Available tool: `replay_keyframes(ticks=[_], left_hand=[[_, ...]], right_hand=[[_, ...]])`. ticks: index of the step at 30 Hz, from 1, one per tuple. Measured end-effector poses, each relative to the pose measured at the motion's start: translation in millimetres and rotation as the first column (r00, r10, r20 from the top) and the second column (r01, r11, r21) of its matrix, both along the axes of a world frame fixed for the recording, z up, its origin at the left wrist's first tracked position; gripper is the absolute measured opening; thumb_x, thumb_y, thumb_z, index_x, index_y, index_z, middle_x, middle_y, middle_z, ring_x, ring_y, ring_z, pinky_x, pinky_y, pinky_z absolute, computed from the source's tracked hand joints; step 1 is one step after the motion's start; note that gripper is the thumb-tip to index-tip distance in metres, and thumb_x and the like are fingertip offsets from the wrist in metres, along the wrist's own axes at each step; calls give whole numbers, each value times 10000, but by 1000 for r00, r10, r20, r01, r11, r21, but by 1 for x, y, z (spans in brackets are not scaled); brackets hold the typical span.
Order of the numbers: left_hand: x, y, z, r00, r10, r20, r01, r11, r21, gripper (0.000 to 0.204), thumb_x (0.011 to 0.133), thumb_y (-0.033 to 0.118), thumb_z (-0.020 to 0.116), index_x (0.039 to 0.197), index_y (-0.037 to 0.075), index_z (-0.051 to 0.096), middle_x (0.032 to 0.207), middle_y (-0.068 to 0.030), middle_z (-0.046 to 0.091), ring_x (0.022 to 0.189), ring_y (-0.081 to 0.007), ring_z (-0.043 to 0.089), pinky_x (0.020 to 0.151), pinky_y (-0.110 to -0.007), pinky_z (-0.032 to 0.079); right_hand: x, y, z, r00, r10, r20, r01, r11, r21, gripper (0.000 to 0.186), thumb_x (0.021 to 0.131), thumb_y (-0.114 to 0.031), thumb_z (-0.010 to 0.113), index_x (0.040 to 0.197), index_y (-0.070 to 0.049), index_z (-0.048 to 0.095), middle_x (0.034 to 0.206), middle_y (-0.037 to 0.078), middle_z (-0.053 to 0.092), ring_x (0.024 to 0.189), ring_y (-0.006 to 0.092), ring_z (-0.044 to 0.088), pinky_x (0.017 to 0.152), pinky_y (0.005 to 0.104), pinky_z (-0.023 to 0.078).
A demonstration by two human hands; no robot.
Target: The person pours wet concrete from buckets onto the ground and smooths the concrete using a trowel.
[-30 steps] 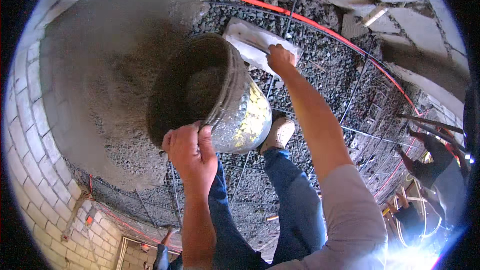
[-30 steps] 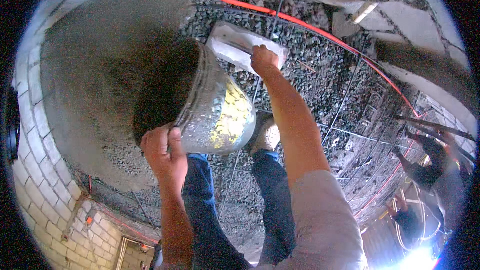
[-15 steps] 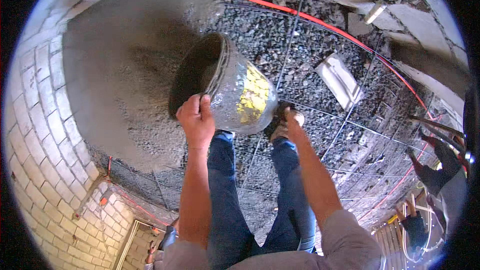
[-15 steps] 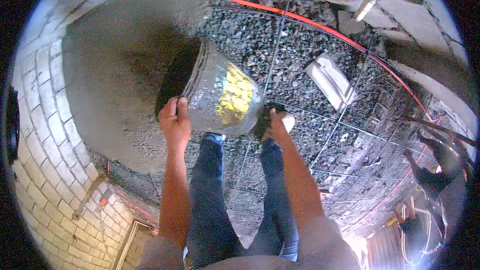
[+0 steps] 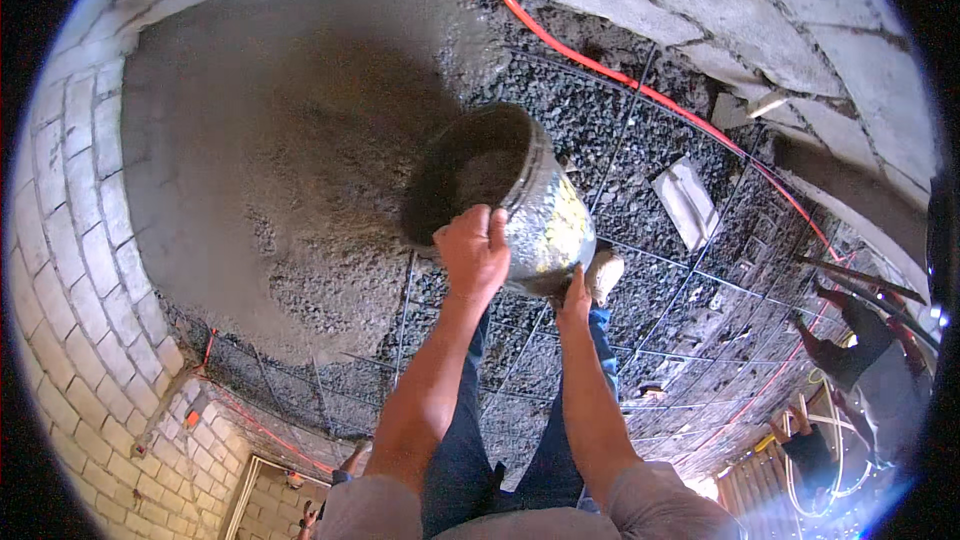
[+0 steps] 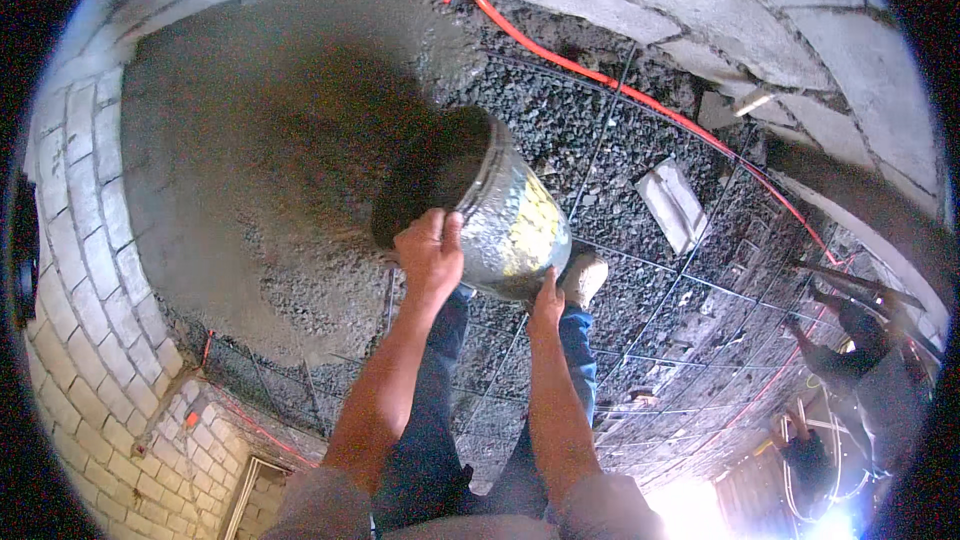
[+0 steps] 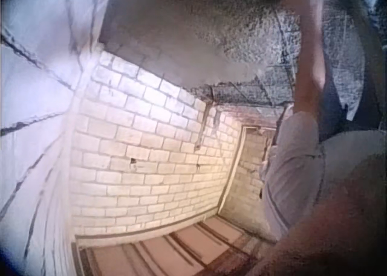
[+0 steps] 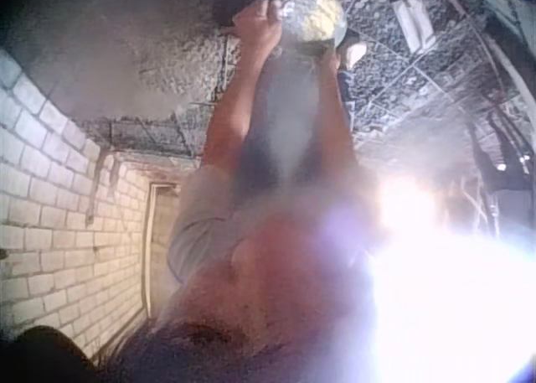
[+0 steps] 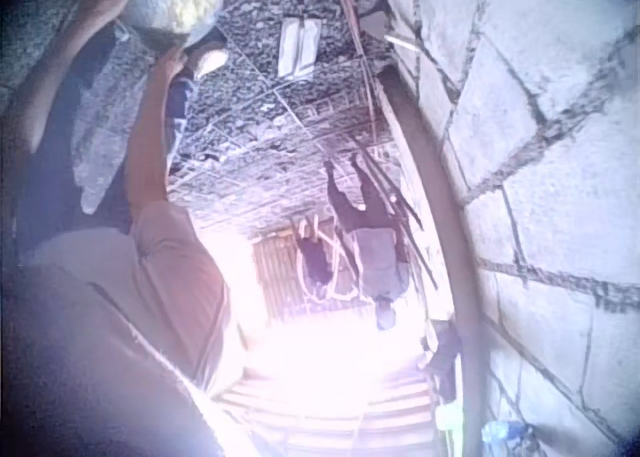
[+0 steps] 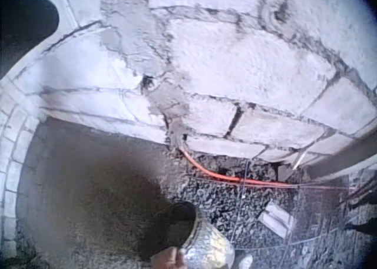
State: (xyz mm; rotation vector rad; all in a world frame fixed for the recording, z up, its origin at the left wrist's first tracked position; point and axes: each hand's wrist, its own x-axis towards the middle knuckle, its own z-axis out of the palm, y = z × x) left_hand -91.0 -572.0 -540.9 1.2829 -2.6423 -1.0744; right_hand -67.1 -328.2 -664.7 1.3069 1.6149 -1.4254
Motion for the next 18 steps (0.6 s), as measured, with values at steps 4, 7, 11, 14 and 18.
replay_keyframes(ticks=[4,7,11,14,18], left_hand=[[-20,-12,18,997,-47,-59,43,997,-62,234,882,248,570,724,83,518,686,-111,559,702,-330,554,676,-482,344],[-34,-37,18,998,-27,-54,32,996,89,256,880,244,581,706,70,511,650,-138,549,658,-337,557,642,-470,365],[-31,-77,-9,977,167,-130,-132,961,242,321,906,274,559,697,41,489,635,-192,560,617,-395,572,561,-485,420],[-44,-97,-14,962,229,-146,-155,905,395,390,942,359,490,735,30,463,635,-175,529,609,-359,558,556,-442,396],[-57,-102,-28,838,485,-250,-224,724,653,427,950,387,497,727,24,466,604,-80,418,592,-166,375,562,-350,338]], right_hand=[[-8,-5,26,998,-56,8,56,998,10,687,850,-478,627,1343,-56,403,1249,116,530,1016,270,588,742,390,520],[-13,17,31,978,100,-184,-102,995,-1,629,853,-467,630,1265,-18,473,1126,114,586,884,237,620,674,357,524],[-68,-37,108,879,469,-82,-437,863,255,497,811,-343,725,1154,-14,582,989,70,633,807,150,566,695,276,458],[-102,-44,137,726,673,-142,-529,678,510,413,779,-350,761,918,7,606,822,54,608,686,153,521,649,306,453],[-150,-69,192,524,847,-89,-546,414,728,448,772,-368,767,846,18,552,778,82,571,733,176,500,687,326,447]])
